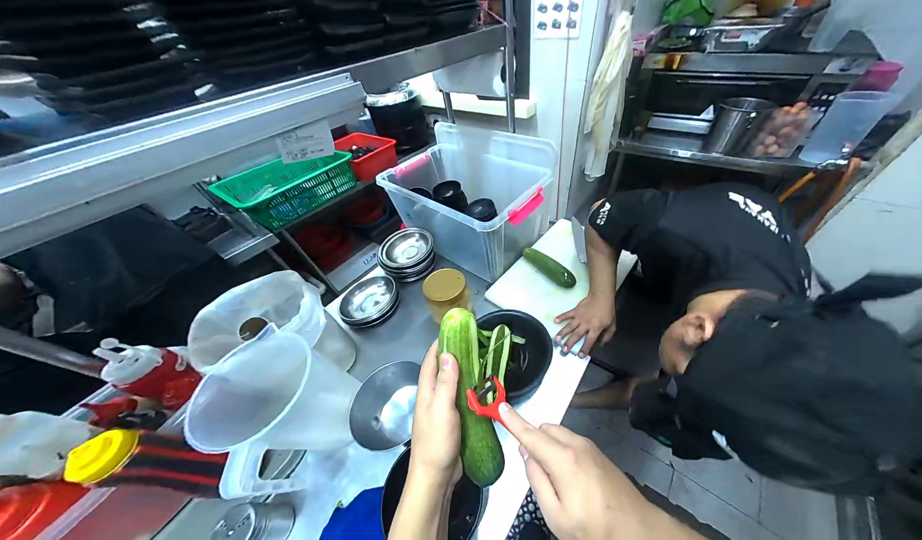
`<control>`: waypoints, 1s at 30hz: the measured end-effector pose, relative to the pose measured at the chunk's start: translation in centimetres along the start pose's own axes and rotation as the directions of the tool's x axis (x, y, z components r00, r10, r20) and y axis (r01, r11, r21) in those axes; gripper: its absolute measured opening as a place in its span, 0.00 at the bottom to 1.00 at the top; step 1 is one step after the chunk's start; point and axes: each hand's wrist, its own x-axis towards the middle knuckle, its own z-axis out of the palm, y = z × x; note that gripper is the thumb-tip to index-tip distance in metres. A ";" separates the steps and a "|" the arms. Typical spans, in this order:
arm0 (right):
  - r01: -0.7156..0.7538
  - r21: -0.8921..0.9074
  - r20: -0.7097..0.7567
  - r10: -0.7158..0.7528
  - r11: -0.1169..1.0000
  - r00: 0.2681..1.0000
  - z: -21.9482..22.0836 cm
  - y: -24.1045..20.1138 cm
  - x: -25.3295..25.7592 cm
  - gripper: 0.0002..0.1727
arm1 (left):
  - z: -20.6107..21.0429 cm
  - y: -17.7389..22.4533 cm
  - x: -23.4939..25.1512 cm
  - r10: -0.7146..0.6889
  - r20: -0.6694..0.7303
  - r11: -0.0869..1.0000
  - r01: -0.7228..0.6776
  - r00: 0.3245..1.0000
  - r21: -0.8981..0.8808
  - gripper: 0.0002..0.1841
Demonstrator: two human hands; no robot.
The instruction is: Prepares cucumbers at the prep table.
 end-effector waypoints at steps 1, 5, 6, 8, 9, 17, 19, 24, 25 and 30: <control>-0.005 0.005 0.018 0.005 1.000 1.000 0.0 0.0 -0.3 0.29 | 0.0 0.0 0.1 -0.010 -0.006 1.000 0.010 1.000 0.000 0.27; -0.068 0.012 0.139 0.066 0.998 0.988 -0.7 -0.3 -1.0 0.29 | -0.1 -0.3 0.6 -0.023 -0.018 1.000 0.022 1.000 -0.009 0.28; -0.084 0.000 0.187 0.083 0.996 0.979 -1.0 -0.4 -1.1 0.29 | -0.1 -0.6 0.6 -0.028 -0.016 0.999 0.028 0.999 -0.032 0.28; -0.108 -0.023 0.253 0.111 0.994 0.961 -1.6 -0.6 -1.3 0.30 | 0.1 -1.2 0.3 -0.053 -0.024 0.997 0.051 0.998 -0.058 0.28; -0.125 -0.040 0.287 0.131 0.991 0.949 -1.8 -0.7 -1.4 0.31 | 0.3 -1.6 0.1 -0.072 -0.042 0.995 0.069 0.997 -0.067 0.28; -0.202 -0.106 0.467 0.228 0.974 0.854 -2.9 0.3 0.4 0.32 | 1.0 -3.4 1.7 -0.174 -0.141 0.979 0.155 0.975 -0.135 0.28; -0.192 -0.091 0.463 0.212 0.977 0.861 -3.3 1.1 2.3 0.31 | 1.3 -3.5 3.5 -0.154 -0.149 0.985 0.140 0.977 -0.099 0.29; -0.208 -0.078 0.448 0.221 0.975 0.867 -4.9 3.6 6.8 0.28 | 2.1 -3.5 10.2 -0.068 -0.200 0.996 0.055 0.977 -0.071 0.32; -0.219 -0.069 0.451 0.226 0.973 0.863 -5.0 4.2 7.5 0.28 | 2.3 -3.7 11.5 -0.062 -0.214 0.995 0.043 0.975 -0.091 0.32; -0.237 -0.003 0.519 0.204 0.971 0.830 -1.0 7.6 8.2 0.27 | 3.9 -2.5 16.3 -0.055 -0.331 0.981 -0.010 0.942 -0.194 0.33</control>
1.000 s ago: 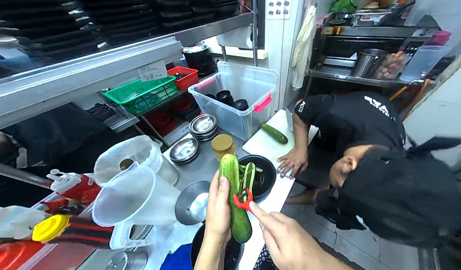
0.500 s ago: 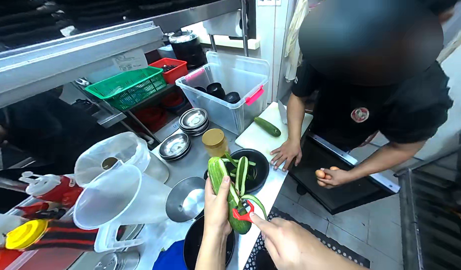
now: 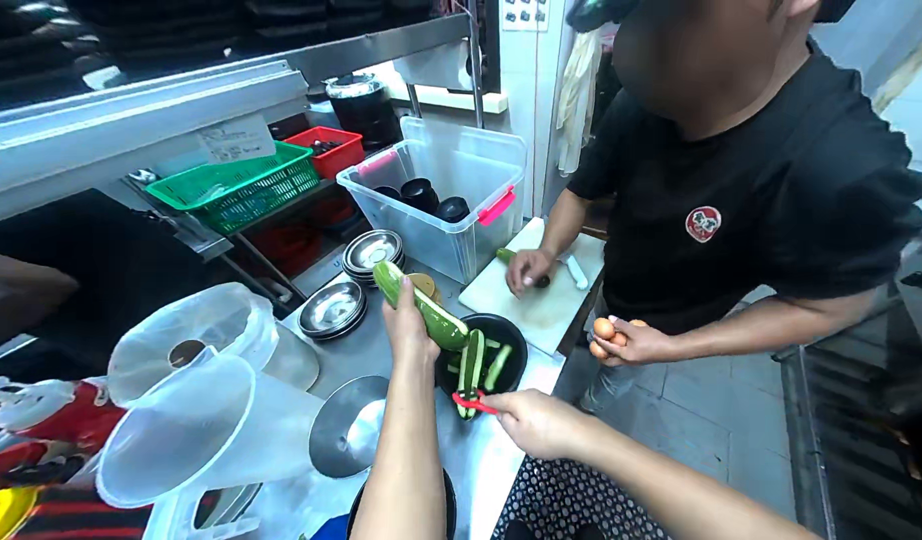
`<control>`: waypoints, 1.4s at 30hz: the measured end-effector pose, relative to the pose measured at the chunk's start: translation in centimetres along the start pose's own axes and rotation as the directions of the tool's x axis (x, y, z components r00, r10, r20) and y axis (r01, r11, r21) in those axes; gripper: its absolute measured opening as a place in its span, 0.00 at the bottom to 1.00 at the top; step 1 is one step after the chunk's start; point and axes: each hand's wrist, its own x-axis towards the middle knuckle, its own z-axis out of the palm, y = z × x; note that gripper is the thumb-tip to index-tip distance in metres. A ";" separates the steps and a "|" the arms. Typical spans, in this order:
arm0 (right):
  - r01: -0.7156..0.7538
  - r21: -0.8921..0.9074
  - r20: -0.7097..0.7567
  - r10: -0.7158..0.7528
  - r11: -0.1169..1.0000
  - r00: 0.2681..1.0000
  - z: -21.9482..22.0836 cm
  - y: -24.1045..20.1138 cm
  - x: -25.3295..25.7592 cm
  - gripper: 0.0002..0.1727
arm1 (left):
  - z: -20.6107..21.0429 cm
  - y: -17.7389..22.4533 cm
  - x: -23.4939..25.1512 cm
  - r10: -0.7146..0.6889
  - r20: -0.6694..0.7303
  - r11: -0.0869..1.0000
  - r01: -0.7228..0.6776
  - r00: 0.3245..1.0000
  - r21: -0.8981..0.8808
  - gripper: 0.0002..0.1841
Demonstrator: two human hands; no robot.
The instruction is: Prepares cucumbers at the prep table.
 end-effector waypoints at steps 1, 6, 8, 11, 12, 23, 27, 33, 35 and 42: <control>-0.010 0.028 -0.005 0.010 1.000 1.000 0.8 0.6 0.5 0.28 | 0.6 0.4 0.5 0.037 -0.020 0.999 -0.037 0.999 0.006 0.34; -0.090 0.205 -0.024 0.097 0.975 0.995 1.9 3.7 -1.0 0.27 | -0.3 1.1 -0.1 0.038 0.024 0.999 -0.038 0.999 -0.009 0.35; -0.080 0.296 -0.080 0.108 0.952 0.991 2.2 5.0 -3.1 0.27 | -2.2 0.9 -2.1 -0.055 0.079 0.998 0.058 0.995 -0.035 0.33; -0.026 0.338 -0.220 0.106 0.941 0.970 1.9 5.6 -6.0 0.26 | -6.0 -0.6 -5.8 -0.206 0.298 0.965 0.244 0.932 -0.095 0.27; 0.006 0.328 -0.279 0.091 0.945 0.956 1.7 5.2 -6.7 0.26 | -7.1 -1.3 -7.3 -0.233 0.365 0.950 0.291 0.901 -0.111 0.29; 0.023 -0.095 -0.334 -0.054 0.995 0.941 -0.4 -3.7 -8.7 0.29 | -13.6 -2.2 -15.9 -0.303 0.611 0.953 0.230 0.731 0.197 0.33; 0.027 -0.109 -0.316 -0.060 0.994 0.947 0.6 -4.5 -7.6 0.30 | -13.9 -1.1 -15.8 -0.271 0.568 0.961 0.188 0.777 0.202 0.26; 0.011 -0.064 -0.307 -0.030 0.998 0.951 4.0 -4.6 -6.2 0.31 | -12.7 -1.3 -15.4 -0.278 0.407 0.961 0.248 0.870 0.125 0.22; 0.005 -0.058 -0.308 -0.022 0.998 0.951 4.0 -4.6 -6.0 0.31 | -12.0 -1.3 -15.1 -0.274 0.377 0.962 0.252 0.885 0.109 0.22; 0.016 0.004 -0.216 -0.015 1.000 0.976 3.2 -4.2 -6.2 0.32 | -8.5 -1.3 -12.1 -0.199 0.292 0.978 0.209 0.936 -0.003 0.23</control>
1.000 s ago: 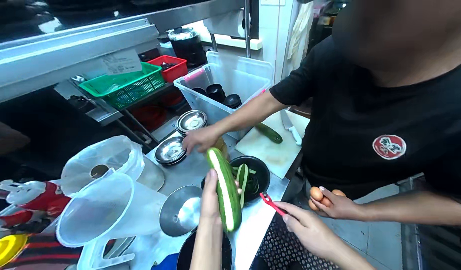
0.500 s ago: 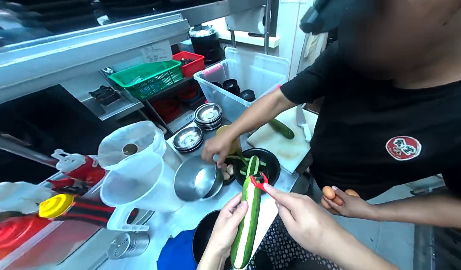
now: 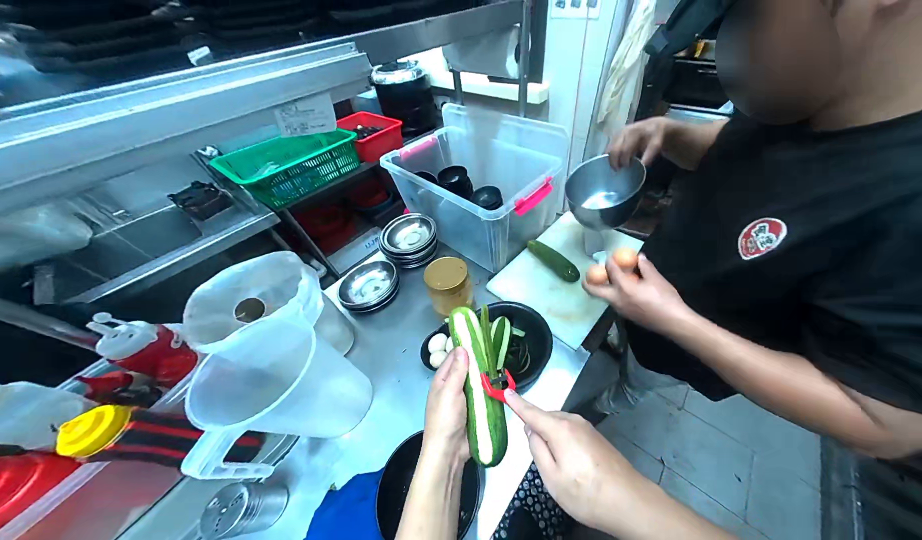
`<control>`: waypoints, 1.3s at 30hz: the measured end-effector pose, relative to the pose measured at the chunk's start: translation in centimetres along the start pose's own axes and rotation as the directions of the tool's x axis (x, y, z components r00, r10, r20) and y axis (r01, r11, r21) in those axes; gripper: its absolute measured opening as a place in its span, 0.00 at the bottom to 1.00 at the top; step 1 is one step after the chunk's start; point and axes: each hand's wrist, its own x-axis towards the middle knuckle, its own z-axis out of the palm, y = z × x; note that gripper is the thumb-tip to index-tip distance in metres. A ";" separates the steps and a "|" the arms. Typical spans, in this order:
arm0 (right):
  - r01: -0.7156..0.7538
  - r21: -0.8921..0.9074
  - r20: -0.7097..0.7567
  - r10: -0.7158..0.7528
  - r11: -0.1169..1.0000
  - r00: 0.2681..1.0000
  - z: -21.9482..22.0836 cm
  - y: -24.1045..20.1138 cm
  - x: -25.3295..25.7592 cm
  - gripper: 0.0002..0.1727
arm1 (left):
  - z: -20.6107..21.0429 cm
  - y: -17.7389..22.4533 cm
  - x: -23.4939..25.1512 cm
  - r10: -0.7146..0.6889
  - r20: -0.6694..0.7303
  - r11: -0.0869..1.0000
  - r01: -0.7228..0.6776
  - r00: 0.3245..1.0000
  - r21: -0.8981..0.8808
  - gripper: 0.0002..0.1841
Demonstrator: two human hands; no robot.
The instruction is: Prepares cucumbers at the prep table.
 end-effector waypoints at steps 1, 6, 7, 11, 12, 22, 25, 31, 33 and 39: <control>0.000 0.014 0.012 0.000 1.000 1.000 -0.3 0.2 0.1 0.32 | 0.3 0.1 0.7 0.010 -0.016 1.000 -0.010 1.000 0.007 0.23; 0.001 0.055 0.073 -0.005 0.998 0.997 -1.7 1.9 1.3 0.32 | 2.1 0.1 4.7 0.091 -0.134 0.996 -0.091 0.987 0.011 0.24; 0.010 0.071 0.074 -0.015 0.997 0.997 -2.2 2.4 1.7 0.32 | 2.6 0.1 5.5 0.111 -0.164 0.994 -0.108 0.980 0.024 0.24; 0.031 0.113 0.129 -0.045 0.993 0.991 -4.0 4.6 3.5 0.32 | 4.6 0.2 8.4 0.221 -0.326 0.975 -0.207 0.919 0.078 0.23; 0.045 0.125 0.158 -0.065 0.991 0.985 -4.4 5.2 4.0 0.32 | 5.1 0.1 9.2 0.257 -0.369 0.966 -0.246 0.893 0.076 0.23; 0.117 0.440 0.098 -0.177 0.890 0.979 -9.6 15.5 9.0 0.23 | 7.2 -0.8 13.3 0.365 -0.524 0.921 -0.380 0.769 0.085 0.25; 0.079 0.652 0.059 -0.154 0.754 0.986 -9.6 16.1 13.9 0.27 | 8.8 -2.6 12.5 0.277 -0.539 0.951 -0.306 0.796 0.037 0.27; -0.047 0.795 0.184 -0.166 0.605 0.969 -8.0 15.6 17.8 0.15 | 11.0 -5.0 11.4 0.154 -0.581 0.936 -0.307 0.799 -0.174 0.35; -0.038 0.727 0.102 -0.054 0.686 0.993 -7.9 16.6 18.1 0.14 | 10.4 -5.0 10.7 0.154 -0.568 0.950 -0.280 0.809 -0.141 0.31; -0.130 0.173 0.196 0.095 0.976 0.976 -6.4 20.7 21.0 0.20 | 7.0 -4.7 8.1 0.161 -0.468 0.979 -0.202 0.869 -0.038 0.25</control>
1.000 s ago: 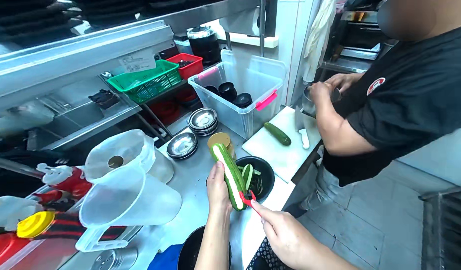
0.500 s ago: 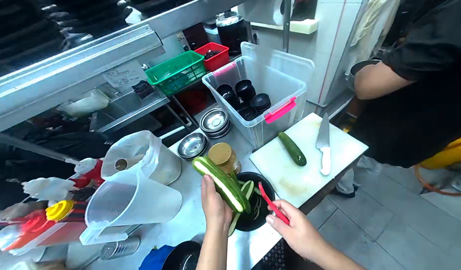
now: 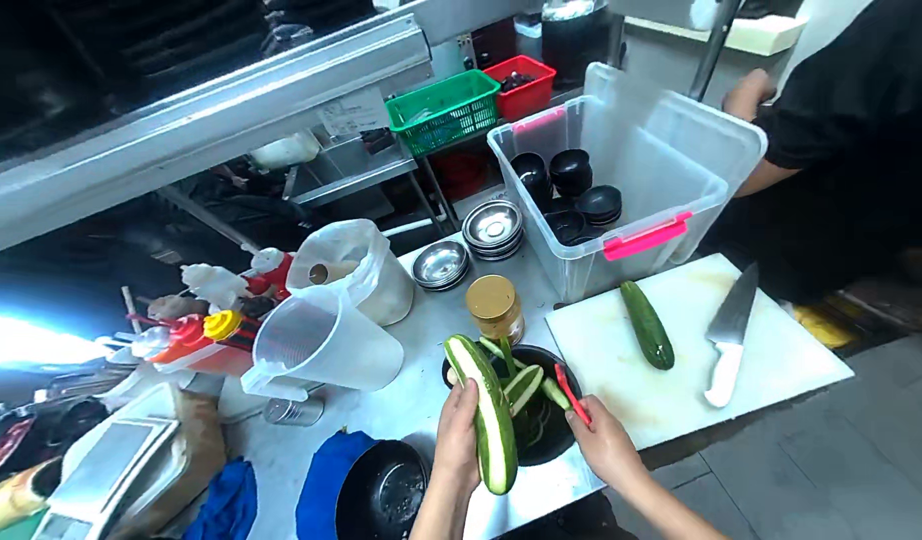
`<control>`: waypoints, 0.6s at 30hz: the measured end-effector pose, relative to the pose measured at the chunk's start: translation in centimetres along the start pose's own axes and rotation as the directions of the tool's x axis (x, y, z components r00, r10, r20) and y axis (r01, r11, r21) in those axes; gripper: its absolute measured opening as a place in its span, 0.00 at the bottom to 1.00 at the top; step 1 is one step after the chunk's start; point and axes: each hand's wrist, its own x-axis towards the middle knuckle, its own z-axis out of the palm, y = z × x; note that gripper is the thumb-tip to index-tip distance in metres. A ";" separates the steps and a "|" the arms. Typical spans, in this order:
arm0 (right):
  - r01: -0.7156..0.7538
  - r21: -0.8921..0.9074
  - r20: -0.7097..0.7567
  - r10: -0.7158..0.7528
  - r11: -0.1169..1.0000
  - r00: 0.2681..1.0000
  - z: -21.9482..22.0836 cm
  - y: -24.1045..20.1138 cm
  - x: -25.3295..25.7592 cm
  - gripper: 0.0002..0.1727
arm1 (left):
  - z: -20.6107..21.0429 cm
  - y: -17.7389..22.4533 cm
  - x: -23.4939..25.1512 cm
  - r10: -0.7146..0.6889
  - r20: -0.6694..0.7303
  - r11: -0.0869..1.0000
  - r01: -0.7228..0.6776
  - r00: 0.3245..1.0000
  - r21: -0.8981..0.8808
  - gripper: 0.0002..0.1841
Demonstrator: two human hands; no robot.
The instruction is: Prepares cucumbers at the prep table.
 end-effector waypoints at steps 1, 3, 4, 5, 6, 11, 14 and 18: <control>-0.005 -0.048 0.063 0.008 0.999 0.998 -0.2 0.1 0.3 0.22 | -0.7 0.2 -0.1 0.005 0.019 1.000 -0.005 1.000 -0.005 0.26; 0.022 -0.065 0.128 -0.013 0.998 0.992 -0.5 0.1 0.6 0.24 | -1.9 0.6 -0.4 -0.027 0.074 0.999 0.030 0.997 -0.029 0.29; 0.040 -0.064 0.129 -0.031 0.997 0.991 -0.8 -0.1 0.6 0.23 | -2.3 0.9 -0.5 -0.054 0.117 0.997 0.059 0.992 -0.044 0.31; 0.060 -0.056 0.116 -0.053 0.997 0.992 -1.3 -0.7 0.5 0.23 | -2.8 1.1 -0.5 -0.076 0.173 0.995 0.085 0.982 -0.046 0.33; 0.084 -0.044 0.102 -0.080 0.995 0.992 -1.9 -1.6 0.0 0.22 | -3.3 1.3 -0.5 -0.094 0.231 0.994 0.104 0.968 -0.033 0.35; 0.362 -0.087 0.142 -0.348 0.928 0.927 -6.3 -9.6 -4.2 0.25 | -5.2 2.3 0.3 -0.149 0.448 0.987 0.106 0.882 0.120 0.36; 0.428 -0.269 0.170 -0.395 0.863 0.903 -7.0 -13.6 -5.3 0.27 | -5.2 3.4 0.9 -0.161 0.500 0.968 0.037 0.851 0.250 0.32; 0.401 -0.403 0.170 -0.364 0.822 0.916 -5.8 -16.1 -5.1 0.28 | -4.6 4.8 1.8 -0.144 0.486 0.937 -0.039 0.862 0.346 0.29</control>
